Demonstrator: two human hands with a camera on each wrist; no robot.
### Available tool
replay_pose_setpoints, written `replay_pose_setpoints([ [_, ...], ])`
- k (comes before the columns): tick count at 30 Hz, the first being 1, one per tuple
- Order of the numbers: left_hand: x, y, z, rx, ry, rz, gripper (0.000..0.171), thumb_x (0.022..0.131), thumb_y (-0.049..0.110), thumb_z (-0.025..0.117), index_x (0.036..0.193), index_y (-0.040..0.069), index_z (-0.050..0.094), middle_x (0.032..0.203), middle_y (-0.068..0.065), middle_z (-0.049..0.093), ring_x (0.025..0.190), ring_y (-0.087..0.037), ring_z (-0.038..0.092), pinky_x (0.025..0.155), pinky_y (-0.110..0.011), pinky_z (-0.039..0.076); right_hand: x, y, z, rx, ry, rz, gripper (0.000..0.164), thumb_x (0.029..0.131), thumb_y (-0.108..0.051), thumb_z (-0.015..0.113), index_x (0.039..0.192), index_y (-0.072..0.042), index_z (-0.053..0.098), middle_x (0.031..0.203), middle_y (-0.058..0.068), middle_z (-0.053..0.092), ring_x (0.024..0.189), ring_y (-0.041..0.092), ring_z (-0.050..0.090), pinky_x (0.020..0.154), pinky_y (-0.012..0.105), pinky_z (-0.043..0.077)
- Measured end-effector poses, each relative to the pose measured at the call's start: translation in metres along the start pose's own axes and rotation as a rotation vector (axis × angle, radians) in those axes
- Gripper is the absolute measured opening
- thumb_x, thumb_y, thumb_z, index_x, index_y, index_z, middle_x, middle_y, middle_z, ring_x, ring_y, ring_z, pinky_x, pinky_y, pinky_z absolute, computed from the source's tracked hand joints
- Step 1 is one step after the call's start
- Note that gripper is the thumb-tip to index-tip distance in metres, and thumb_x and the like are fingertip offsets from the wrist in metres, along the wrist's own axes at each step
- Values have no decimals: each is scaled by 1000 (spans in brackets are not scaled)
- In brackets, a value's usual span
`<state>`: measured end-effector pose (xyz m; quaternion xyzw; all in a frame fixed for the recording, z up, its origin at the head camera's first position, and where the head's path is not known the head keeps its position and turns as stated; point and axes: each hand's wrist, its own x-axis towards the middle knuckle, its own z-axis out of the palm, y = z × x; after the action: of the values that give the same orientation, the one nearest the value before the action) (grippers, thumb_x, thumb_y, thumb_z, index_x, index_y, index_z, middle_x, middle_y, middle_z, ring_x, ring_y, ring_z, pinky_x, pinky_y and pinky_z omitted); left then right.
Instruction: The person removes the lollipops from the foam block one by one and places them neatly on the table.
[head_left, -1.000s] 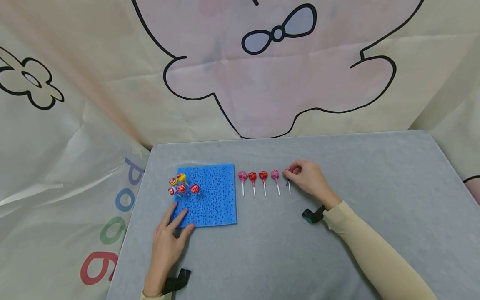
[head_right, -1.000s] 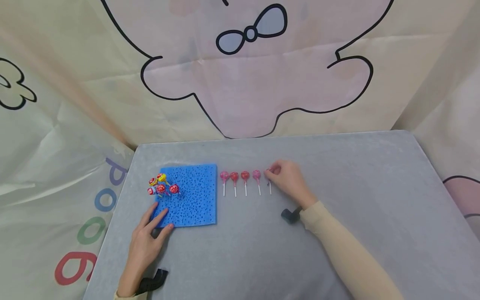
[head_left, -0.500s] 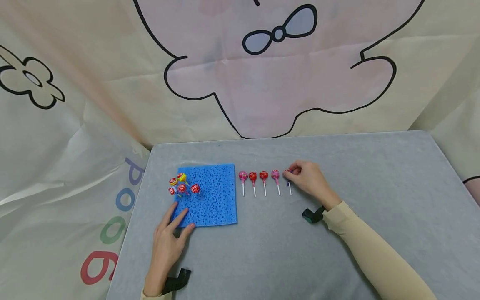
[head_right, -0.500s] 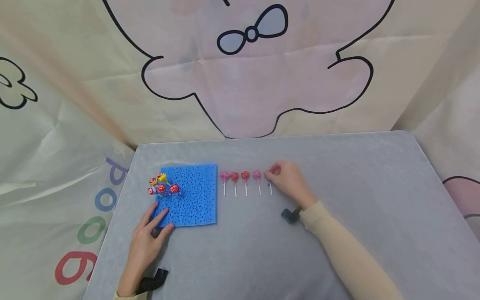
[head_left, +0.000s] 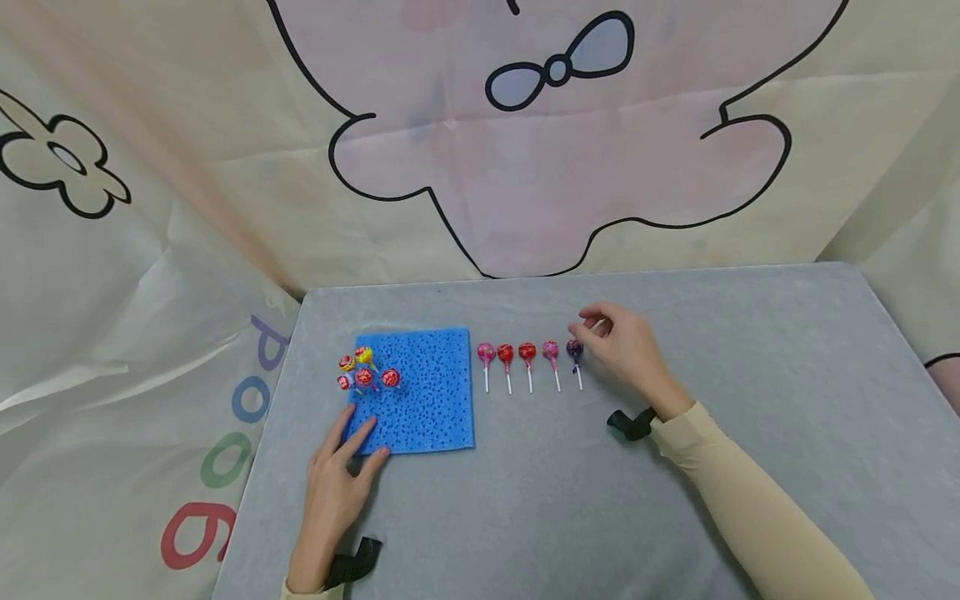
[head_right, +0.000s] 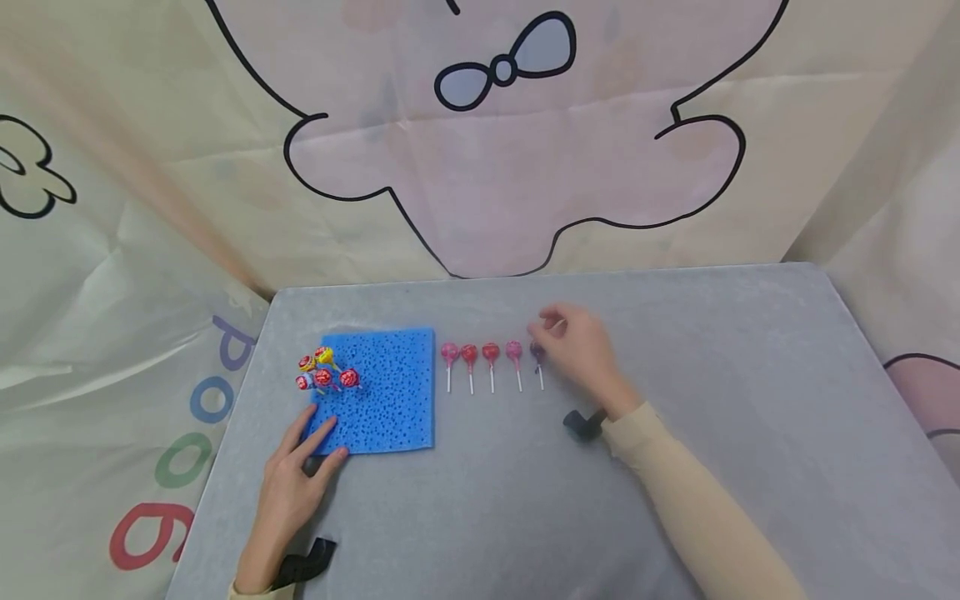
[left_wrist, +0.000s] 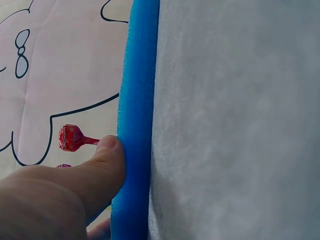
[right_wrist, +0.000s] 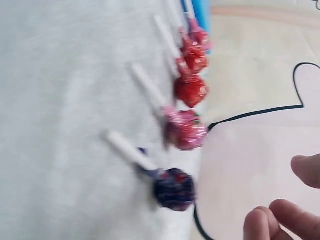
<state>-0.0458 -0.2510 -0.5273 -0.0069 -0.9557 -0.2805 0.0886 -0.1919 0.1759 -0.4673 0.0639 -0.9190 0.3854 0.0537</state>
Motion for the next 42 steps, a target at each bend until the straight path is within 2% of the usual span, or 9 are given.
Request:
replay_pose_setpoints([
  [7,0,0,-1,1,5,6,54,90,25,83,139,9,68,161,-18,46,144,-46,47,103,-77,36,6,-8,-8,118,62,-72,26,93,-21,78,112,-4,75,92,7,73,73,15,63,58,17,46],
  [14,0,-1,-1,0,0,5,54,91,26,83,140,10,67,161,-18,46,144,-46,47,103,-77,36,6,-7,-6,144,72,-134,24,93,-19,80,112,-5,76,94,6,75,73,12,66,60,15,46],
  [26,0,0,-2,-2,-15,-6,53,93,28,81,141,11,67,162,-19,44,145,-46,45,106,-76,35,4,-27,15,122,-54,-238,30,93,-24,81,119,-10,75,104,3,76,77,10,68,65,23,50],
  [32,0,0,-2,4,-18,-10,54,93,28,81,142,12,66,163,-18,43,146,-45,44,107,-75,34,4,-40,37,112,-142,-284,31,92,-21,81,121,-11,74,105,4,76,78,9,65,69,25,55],
  [36,0,0,-2,4,-16,-11,54,92,28,81,142,11,66,162,-18,44,145,-45,45,108,-75,34,3,-52,52,147,-195,-298,34,90,-17,83,122,-8,74,105,6,76,77,12,65,66,25,55],
  [42,-1,-1,-1,-3,-24,-19,55,92,30,81,143,12,66,163,-17,43,147,-44,44,109,-75,33,3,-69,67,181,-232,-322,35,91,-17,83,123,-7,74,103,7,75,78,17,65,65,24,54],
])
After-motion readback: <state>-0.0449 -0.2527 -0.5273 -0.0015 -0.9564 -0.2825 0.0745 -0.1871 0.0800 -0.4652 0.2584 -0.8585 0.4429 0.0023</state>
